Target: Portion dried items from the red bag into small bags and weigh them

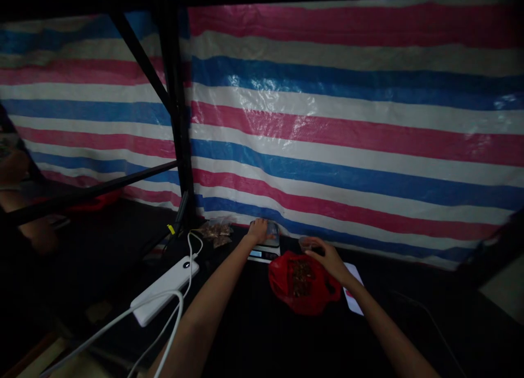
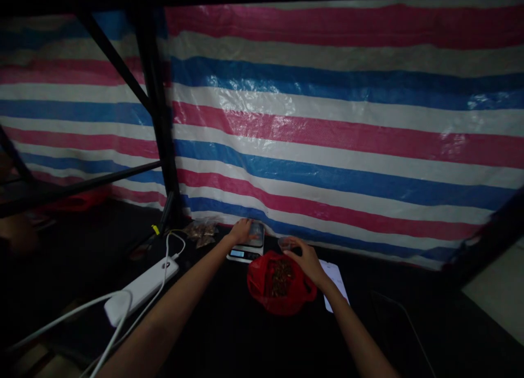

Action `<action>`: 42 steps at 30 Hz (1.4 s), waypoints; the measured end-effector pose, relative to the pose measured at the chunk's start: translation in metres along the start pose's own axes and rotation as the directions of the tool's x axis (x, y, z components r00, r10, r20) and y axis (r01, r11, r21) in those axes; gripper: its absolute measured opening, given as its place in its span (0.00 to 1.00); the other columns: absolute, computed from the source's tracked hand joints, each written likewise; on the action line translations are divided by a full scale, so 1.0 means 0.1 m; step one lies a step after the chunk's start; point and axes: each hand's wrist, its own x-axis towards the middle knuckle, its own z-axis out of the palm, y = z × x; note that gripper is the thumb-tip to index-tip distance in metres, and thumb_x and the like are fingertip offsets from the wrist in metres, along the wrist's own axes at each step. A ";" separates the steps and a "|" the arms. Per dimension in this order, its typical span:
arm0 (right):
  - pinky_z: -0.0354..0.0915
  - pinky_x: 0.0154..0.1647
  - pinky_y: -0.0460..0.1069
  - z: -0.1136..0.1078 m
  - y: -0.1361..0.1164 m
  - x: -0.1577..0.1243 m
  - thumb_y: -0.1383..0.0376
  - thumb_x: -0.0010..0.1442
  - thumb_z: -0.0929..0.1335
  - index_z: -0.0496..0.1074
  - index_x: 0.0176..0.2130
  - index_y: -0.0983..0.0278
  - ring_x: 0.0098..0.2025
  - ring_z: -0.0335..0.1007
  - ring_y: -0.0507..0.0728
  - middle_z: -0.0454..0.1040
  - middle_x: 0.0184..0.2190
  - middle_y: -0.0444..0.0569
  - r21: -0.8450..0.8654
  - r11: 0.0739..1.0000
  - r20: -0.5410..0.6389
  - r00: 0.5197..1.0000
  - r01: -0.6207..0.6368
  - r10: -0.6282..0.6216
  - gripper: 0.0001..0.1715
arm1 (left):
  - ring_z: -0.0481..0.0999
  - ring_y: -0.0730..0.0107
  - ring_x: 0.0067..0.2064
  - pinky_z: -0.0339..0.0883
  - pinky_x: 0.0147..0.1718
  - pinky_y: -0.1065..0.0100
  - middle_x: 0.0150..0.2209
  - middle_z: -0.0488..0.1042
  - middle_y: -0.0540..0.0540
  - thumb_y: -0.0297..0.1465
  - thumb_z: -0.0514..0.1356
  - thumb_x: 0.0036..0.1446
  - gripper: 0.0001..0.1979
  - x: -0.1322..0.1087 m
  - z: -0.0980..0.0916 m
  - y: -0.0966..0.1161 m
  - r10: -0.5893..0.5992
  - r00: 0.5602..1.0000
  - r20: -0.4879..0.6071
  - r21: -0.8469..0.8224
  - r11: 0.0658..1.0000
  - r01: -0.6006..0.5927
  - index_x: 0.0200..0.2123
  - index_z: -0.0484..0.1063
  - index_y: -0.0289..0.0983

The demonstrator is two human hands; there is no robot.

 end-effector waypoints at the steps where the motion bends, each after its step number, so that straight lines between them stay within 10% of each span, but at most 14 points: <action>1: 0.60 0.47 0.56 0.01 -0.01 0.04 0.59 0.48 0.67 0.67 0.43 0.61 0.43 0.68 0.59 0.72 0.42 0.50 -0.013 1.000 0.004 1.000 0.006 -0.006 0.21 | 0.62 0.49 0.52 0.55 0.49 0.54 0.48 0.65 0.31 0.40 0.62 0.43 0.31 0.04 0.05 0.00 -0.001 1.000 0.005 -0.007 1.000 0.001 0.48 0.61 0.30; 9: 0.62 0.45 0.53 0.01 -0.07 0.31 0.59 0.49 0.66 0.67 0.44 0.60 0.41 0.69 0.57 0.73 0.40 0.47 -0.078 0.996 0.044 0.998 0.052 -0.049 0.21 | 0.65 0.62 0.51 0.58 0.49 0.65 0.50 0.67 0.42 0.38 0.60 0.46 0.27 0.06 0.15 0.00 0.045 0.998 -0.051 -0.177 0.983 -0.053 0.50 0.61 0.36; 13: 0.62 0.45 0.54 -0.04 -0.22 0.52 0.58 0.50 0.67 0.67 0.46 0.59 0.42 0.69 0.59 0.73 0.41 0.48 -0.250 0.959 0.048 0.991 0.132 -0.124 0.22 | 0.68 0.63 0.48 0.60 0.47 0.66 0.49 0.68 0.41 0.40 0.61 0.44 0.31 -0.02 0.09 0.02 0.048 0.994 -0.100 -0.561 0.822 -0.096 0.51 0.62 0.32; 18: 0.60 0.45 0.54 -0.07 -0.53 0.75 0.59 0.52 0.66 0.67 0.46 0.58 0.44 0.67 0.60 0.72 0.43 0.49 -0.526 0.785 0.156 0.944 0.328 -0.290 0.20 | 0.72 0.64 0.39 0.62 0.41 0.65 0.38 0.74 0.43 0.39 0.63 0.41 0.27 -0.19 -0.01 0.11 0.131 0.989 -0.061 -0.892 0.437 -0.113 0.44 0.69 0.31; 25: 0.56 0.43 0.54 -0.04 -0.89 0.79 0.65 0.54 0.65 0.68 0.45 0.56 0.45 0.65 0.60 0.72 0.42 0.48 -0.732 0.484 0.338 0.873 0.479 -0.352 0.16 | 0.70 0.69 0.34 0.61 0.39 0.68 0.33 0.74 0.46 0.38 0.65 0.38 0.23 -0.27 -0.08 0.18 0.157 0.986 -0.051 -0.933 0.346 -0.103 0.38 0.72 0.31; 32: 0.54 0.42 0.53 -0.04 -1.13 0.70 0.73 0.56 0.62 0.67 0.45 0.64 0.43 0.64 0.60 0.71 0.42 0.54 -0.795 0.151 0.504 0.778 0.588 -0.375 0.17 | 0.68 0.74 0.29 0.61 0.33 0.71 0.29 0.72 0.48 0.40 0.64 0.39 0.23 -0.28 -0.12 0.21 0.178 0.983 -0.048 -0.922 0.370 -0.112 0.37 0.72 0.30; 37: 0.54 0.42 0.53 -0.25 -0.95 0.49 0.70 0.56 0.62 0.64 0.47 0.62 0.43 0.65 0.60 0.70 0.44 0.52 -0.833 0.321 0.322 0.866 0.451 -0.383 0.17 | 0.68 0.75 0.24 0.63 0.27 0.70 0.31 0.73 0.47 0.42 0.61 0.43 0.29 -0.19 -0.19 0.12 0.119 0.992 0.042 -0.817 0.575 -0.035 0.47 0.66 0.32; 42: 0.56 0.39 0.50 -0.26 -0.56 0.08 0.69 0.53 0.66 0.67 0.40 0.61 0.37 0.68 0.57 0.74 0.34 0.48 -0.755 0.400 0.466 0.854 0.520 -0.231 0.12 | 0.69 0.62 0.42 0.62 0.42 0.64 0.40 0.72 0.44 0.38 0.65 0.36 0.27 0.01 -0.23 -0.03 0.019 1.000 -0.008 -0.556 0.831 -0.020 0.42 0.69 0.35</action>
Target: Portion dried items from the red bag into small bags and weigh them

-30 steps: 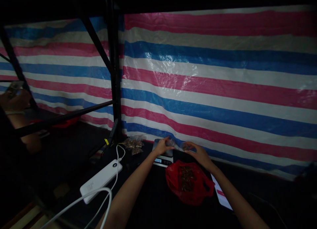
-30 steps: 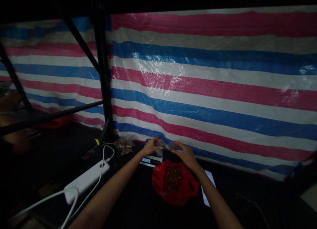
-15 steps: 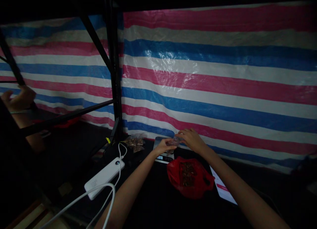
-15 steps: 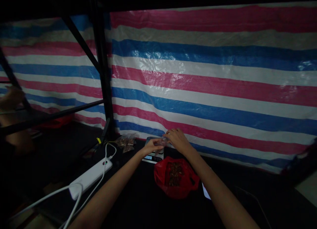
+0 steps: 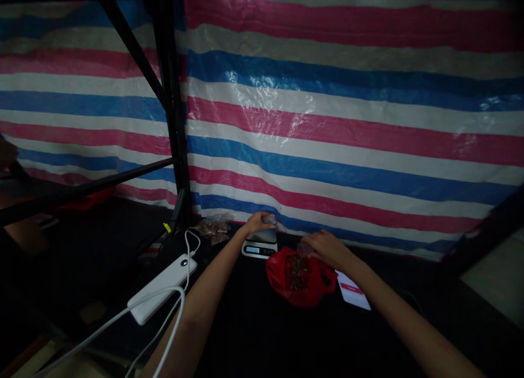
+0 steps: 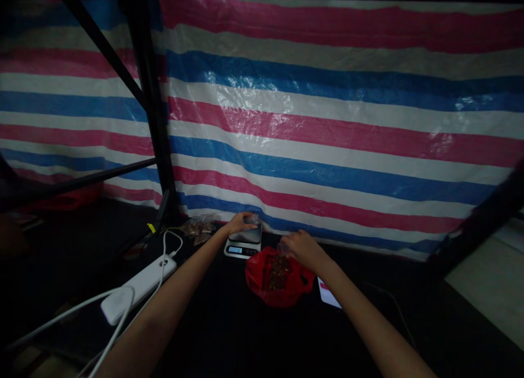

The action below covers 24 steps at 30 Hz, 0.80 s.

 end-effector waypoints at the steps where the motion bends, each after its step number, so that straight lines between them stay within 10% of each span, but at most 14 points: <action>1: 0.56 0.38 0.50 0.08 -0.03 -0.06 0.71 0.52 0.65 0.68 0.38 0.62 0.36 0.69 0.57 0.74 0.32 0.48 -0.034 0.999 0.024 1.000 0.021 -0.020 0.11 | 0.67 0.59 0.46 0.60 0.45 0.62 0.43 0.70 0.43 0.38 0.66 0.34 0.29 0.02 0.00 -0.01 -0.015 1.000 -0.009 0.016 1.000 0.015 0.43 0.68 0.35; 5: 0.56 0.37 0.51 0.35 -0.13 -0.12 0.77 0.52 0.62 0.68 0.33 0.65 0.35 0.67 0.57 0.72 0.29 0.50 -0.201 0.975 0.052 0.995 0.092 -0.084 0.11 | 0.56 0.53 0.55 0.53 0.49 0.57 0.54 0.57 0.38 0.40 0.66 0.35 0.38 -0.11 0.11 0.09 0.005 0.989 -0.147 0.180 0.983 0.022 0.51 0.59 0.35; 8: 0.56 0.37 0.52 0.46 -0.15 -0.08 0.77 0.53 0.60 0.68 0.34 0.65 0.36 0.65 0.59 0.72 0.31 0.51 -0.275 0.953 0.039 0.992 0.123 -0.117 0.12 | 0.62 0.58 0.51 0.54 0.48 0.59 0.48 0.64 0.39 0.44 0.53 0.51 0.23 -0.47 0.25 0.31 0.119 0.965 -0.235 0.378 0.926 -0.022 0.46 0.63 0.34; 16: 0.56 0.41 0.52 0.81 -0.17 -0.08 0.78 0.53 0.58 0.68 0.38 0.67 0.38 0.65 0.59 0.72 0.34 0.53 -0.297 0.943 0.028 0.989 0.147 -0.146 0.16 | 0.72 0.59 0.33 0.60 0.35 0.62 0.23 0.72 0.38 0.53 0.44 0.51 0.31 -1.70 0.97 0.55 -0.190 0.982 0.010 0.412 0.896 0.169 0.21 0.72 0.34; 24: 0.56 0.42 0.51 0.72 -0.32 -0.21 0.77 0.54 0.59 0.66 0.43 0.69 0.40 0.66 0.58 0.72 0.38 0.55 -0.207 0.930 0.036 0.953 0.302 -0.302 0.17 | 0.70 0.52 0.39 0.62 0.35 0.61 0.34 0.72 0.36 0.49 0.52 0.48 0.24 -1.62 1.26 0.47 -0.164 0.977 -0.136 0.314 0.928 0.199 0.35 0.70 0.33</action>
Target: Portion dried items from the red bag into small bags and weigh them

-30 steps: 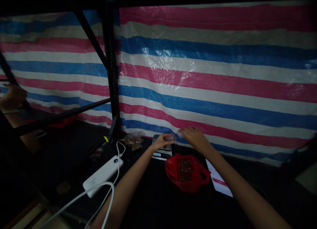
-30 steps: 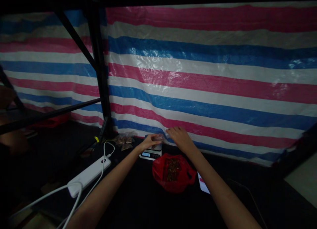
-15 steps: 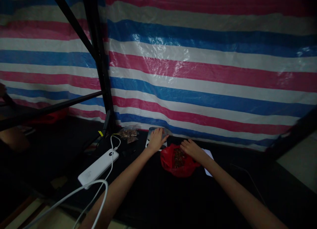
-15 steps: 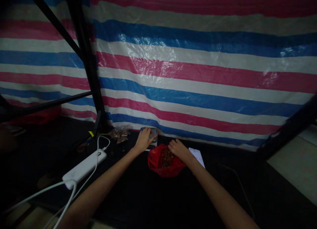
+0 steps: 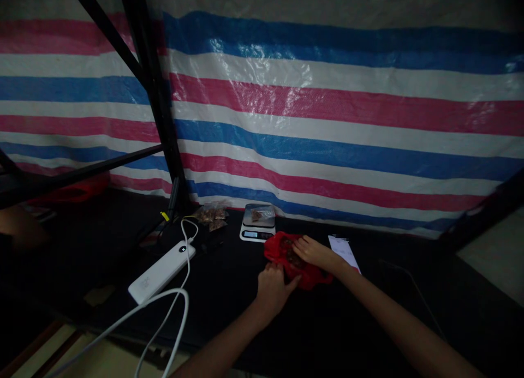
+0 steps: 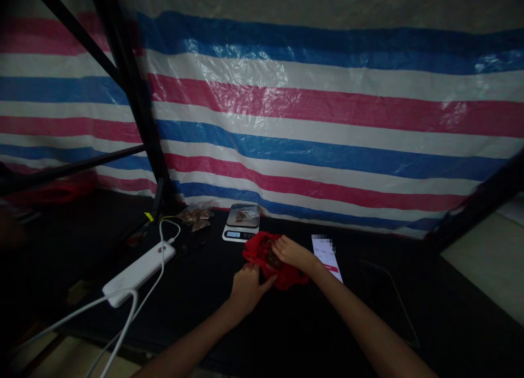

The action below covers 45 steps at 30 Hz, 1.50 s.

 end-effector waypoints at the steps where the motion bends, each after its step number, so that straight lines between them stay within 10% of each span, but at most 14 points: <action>1: 0.56 0.43 0.51 -0.03 -0.03 -0.01 0.77 0.54 0.59 0.65 0.44 0.69 0.40 0.66 0.58 0.72 0.40 0.55 0.003 1.000 -0.002 1.000 0.024 -0.024 0.17 | 0.69 0.51 0.41 0.62 0.36 0.60 0.36 0.72 0.35 0.46 0.53 0.49 0.22 0.01 0.03 0.01 0.015 1.000 -0.027 -0.014 1.000 -0.016 0.35 0.70 0.33; 8: 0.57 0.40 0.51 -0.10 -0.12 -0.12 0.75 0.54 0.60 0.67 0.41 0.65 0.38 0.68 0.56 0.74 0.36 0.52 0.273 0.942 0.027 0.980 -0.196 0.196 0.15 | 0.70 0.61 0.38 0.62 0.39 0.63 0.36 0.71 0.39 0.26 0.45 0.55 0.13 0.06 0.25 0.10 0.006 1.000 -0.020 -0.404 0.915 -0.013 0.35 0.68 0.35; 16: 0.59 0.41 0.52 0.00 -0.08 -0.31 0.68 0.50 0.64 0.68 0.43 0.58 0.37 0.70 0.57 0.75 0.35 0.45 0.634 0.598 0.213 0.854 -0.490 0.474 0.18 | 0.59 0.64 0.54 0.50 0.54 0.64 0.50 0.62 0.39 0.26 0.47 0.54 0.13 0.23 0.38 0.30 -0.201 0.971 -0.127 -0.712 0.700 0.051 0.43 0.64 0.34; 28: 0.64 0.45 0.53 0.37 0.00 -0.36 0.65 0.43 0.69 0.70 0.38 0.64 0.40 0.71 0.56 0.74 0.38 0.49 0.928 -0.158 0.360 0.703 -0.338 0.613 0.18 | 0.68 0.66 0.48 0.60 0.48 0.68 0.49 0.67 0.43 0.38 0.54 0.51 0.23 0.62 0.73 0.29 -0.442 0.896 0.048 -0.998 -0.061 0.023 0.50 0.60 0.37; 35: 0.63 0.46 0.54 0.28 0.16 -0.38 0.60 0.44 0.70 0.69 0.40 0.63 0.41 0.70 0.57 0.74 0.40 0.50 0.953 -0.102 0.275 0.682 -0.284 0.678 0.21 | 0.69 0.66 0.46 0.60 0.47 0.67 0.43 0.69 0.40 0.30 0.50 0.52 0.15 0.35 0.62 0.08 -0.369 0.929 0.026 -0.918 0.360 0.168 0.44 0.61 0.32; 40: 0.61 0.46 0.54 0.16 0.22 -0.32 0.61 0.45 0.69 0.68 0.44 0.62 0.42 0.69 0.57 0.73 0.42 0.49 0.951 0.015 0.212 0.687 -0.309 0.694 0.23 | 0.50 0.60 0.59 0.48 0.55 0.62 0.58 0.49 0.36 0.32 0.51 0.52 0.26 -0.04 0.23 -0.16 -0.328 0.935 -0.137 -0.740 0.661 0.124 0.55 0.51 0.32; 43: 0.62 0.46 0.53 0.09 0.30 -0.28 0.60 0.47 0.69 0.68 0.45 0.61 0.41 0.68 0.57 0.72 0.43 0.49 0.950 0.069 0.174 0.702 -0.304 0.690 0.24 | 0.36 0.59 0.62 0.39 0.58 0.57 0.62 0.33 0.41 0.32 0.51 0.54 0.29 0.26 -0.19 -0.34 -0.202 0.856 -0.476 -0.446 0.894 -0.037 0.58 0.45 0.37; 45: 0.62 0.45 0.54 0.07 0.37 -0.23 0.59 0.47 0.69 0.68 0.45 0.61 0.41 0.68 0.57 0.73 0.42 0.49 0.943 0.103 0.159 0.699 -0.318 0.697 0.23 | 0.41 0.61 0.62 0.41 0.58 0.57 0.61 0.39 0.41 0.32 0.51 0.54 0.28 0.70 -0.46 -0.47 0.038 0.855 -0.517 -0.220 0.960 -0.176 0.57 0.46 0.38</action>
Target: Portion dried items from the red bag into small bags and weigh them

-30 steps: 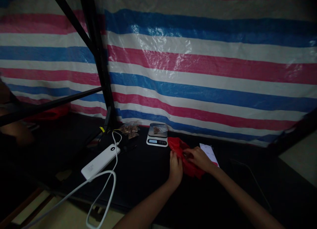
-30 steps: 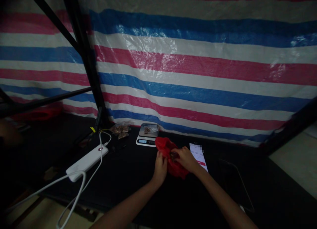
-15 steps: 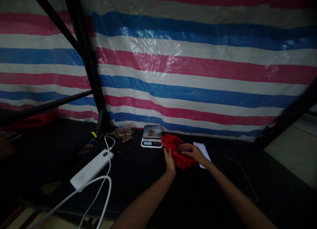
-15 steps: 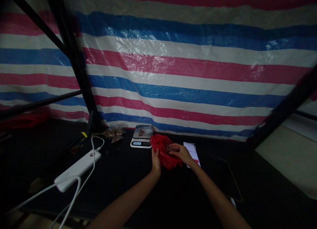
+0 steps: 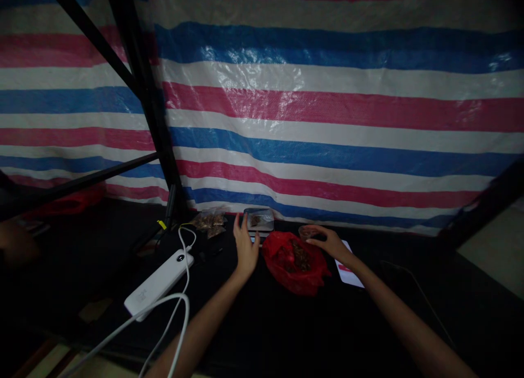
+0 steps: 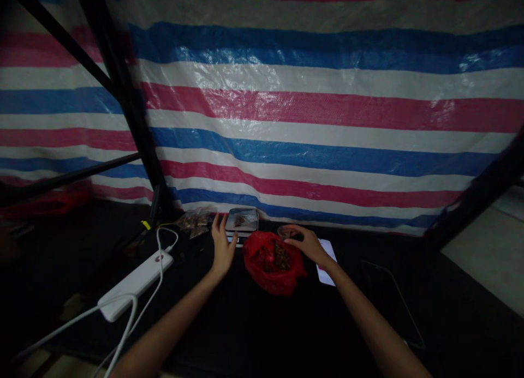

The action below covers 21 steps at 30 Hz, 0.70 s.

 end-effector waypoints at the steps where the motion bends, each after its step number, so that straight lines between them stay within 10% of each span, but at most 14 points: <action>1: 0.62 0.45 0.54 -0.01 -0.02 0.05 0.59 0.46 0.69 0.69 0.44 0.61 0.40 0.68 0.58 0.73 0.42 0.49 -0.022 1.000 -0.012 1.000 0.001 -0.002 0.23 | 0.46 0.61 0.61 0.44 0.57 0.57 0.60 0.45 0.39 0.32 0.52 0.54 0.27 0.26 0.02 -0.08 0.088 0.991 0.099 0.046 0.995 -0.093 0.56 0.49 0.37; 4: 0.61 0.45 0.54 -0.02 -0.09 0.23 0.58 0.46 0.69 0.69 0.44 0.61 0.41 0.68 0.58 0.73 0.42 0.48 -0.069 0.998 -0.032 0.999 0.011 -0.013 0.23 | 0.54 0.58 0.58 0.50 0.54 0.58 0.56 0.55 0.35 0.37 0.56 0.50 0.30 0.87 0.17 -0.29 0.180 0.857 0.483 0.153 0.946 -0.285 0.54 0.53 0.32; 8: 0.62 0.44 0.53 0.01 -0.21 0.47 0.58 0.47 0.67 0.69 0.44 0.59 0.41 0.69 0.58 0.74 0.40 0.47 -0.161 0.986 -0.006 0.999 0.038 -0.040 0.22 | 0.56 0.53 0.57 0.48 0.54 0.56 0.55 0.58 0.33 0.44 0.59 0.45 0.37 1.15 0.38 -0.40 0.089 0.738 0.669 0.285 0.886 -0.366 0.55 0.54 0.31; 21: 0.52 0.44 0.54 0.19 -0.40 0.93 0.61 0.53 0.66 0.68 0.44 0.57 0.45 0.64 0.59 0.72 0.43 0.47 -0.705 0.692 0.068 0.986 0.153 -0.149 0.17 | 0.68 0.64 0.48 0.59 0.47 0.68 0.47 0.70 0.45 0.41 0.58 0.47 0.25 0.99 0.42 -0.29 0.133 0.815 0.564 0.092 0.971 -0.222 0.48 0.66 0.36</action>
